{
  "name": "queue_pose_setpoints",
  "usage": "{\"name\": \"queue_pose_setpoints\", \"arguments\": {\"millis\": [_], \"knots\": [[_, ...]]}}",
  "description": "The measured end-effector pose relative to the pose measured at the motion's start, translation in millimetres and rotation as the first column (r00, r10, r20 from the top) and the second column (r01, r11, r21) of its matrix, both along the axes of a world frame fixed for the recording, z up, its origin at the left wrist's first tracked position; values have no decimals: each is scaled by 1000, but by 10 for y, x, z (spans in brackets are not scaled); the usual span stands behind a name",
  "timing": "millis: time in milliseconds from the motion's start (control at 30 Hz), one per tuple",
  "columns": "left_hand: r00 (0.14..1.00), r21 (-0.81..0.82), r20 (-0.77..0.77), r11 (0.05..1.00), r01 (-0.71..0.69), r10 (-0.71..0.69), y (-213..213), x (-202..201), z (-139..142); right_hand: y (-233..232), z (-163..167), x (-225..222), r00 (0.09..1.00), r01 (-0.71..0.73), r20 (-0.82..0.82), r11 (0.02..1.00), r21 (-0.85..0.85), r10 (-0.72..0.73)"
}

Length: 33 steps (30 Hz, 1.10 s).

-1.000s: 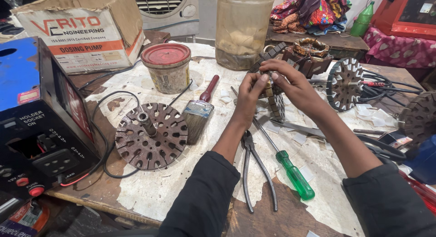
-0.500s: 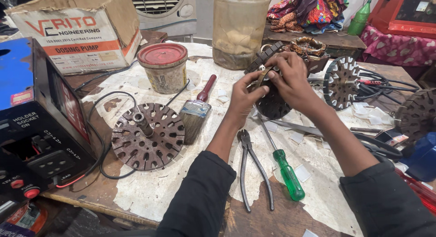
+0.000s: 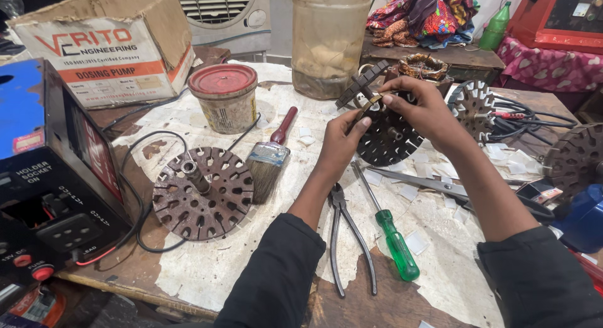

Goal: The person inserts small white rectangular pieces into slots on a circular metal motor component. They then place a brass-colored ring over the component and continue inserting additional white pieces into the remaining slots. The person works at a cluttered workbench with tools and other motor parts visible.

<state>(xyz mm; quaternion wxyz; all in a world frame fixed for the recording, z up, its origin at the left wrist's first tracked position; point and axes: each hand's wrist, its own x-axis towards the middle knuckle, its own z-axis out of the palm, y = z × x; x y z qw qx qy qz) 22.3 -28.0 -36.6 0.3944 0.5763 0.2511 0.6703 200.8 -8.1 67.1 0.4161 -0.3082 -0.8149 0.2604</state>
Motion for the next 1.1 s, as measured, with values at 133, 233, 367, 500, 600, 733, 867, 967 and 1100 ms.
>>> {"name": "queue_pose_setpoints", "arguments": {"millis": [133,233,367,500,600,733,867,967,1100], "knots": [[1000,21,-14,1000,-11,11,-18,2,-3,-12,3,-22,1000,28,13,998,49,-29],[998,29,-36,999,-42,43,-37,19,-1,-29,17,-12,999,27,38,997,66,-30],[986,40,-107,992,-121,124,-67,50,50,-49,42,-6,999,14,36,996,91,-18],[970,108,-128,975,-193,206,-126,59,108,-55,23,-15,996,63,49,987,148,-70],[937,119,-189,954,-276,294,-145,78,143,-36,-30,-9,989,130,41,966,224,-142],[921,111,-219,946,-303,321,-143,97,161,30,-91,7,976,204,26,952,230,-215],[918,110,-224,945,-309,327,-145,113,173,60,-126,17,967,233,25,916,327,-255],[915,87,-236,945,-316,328,-152,134,194,52,-121,18,968,236,13,927,292,-250],[916,76,-240,947,-312,321,-167,137,204,38,-121,22,968,247,0,950,188,-252]]}}
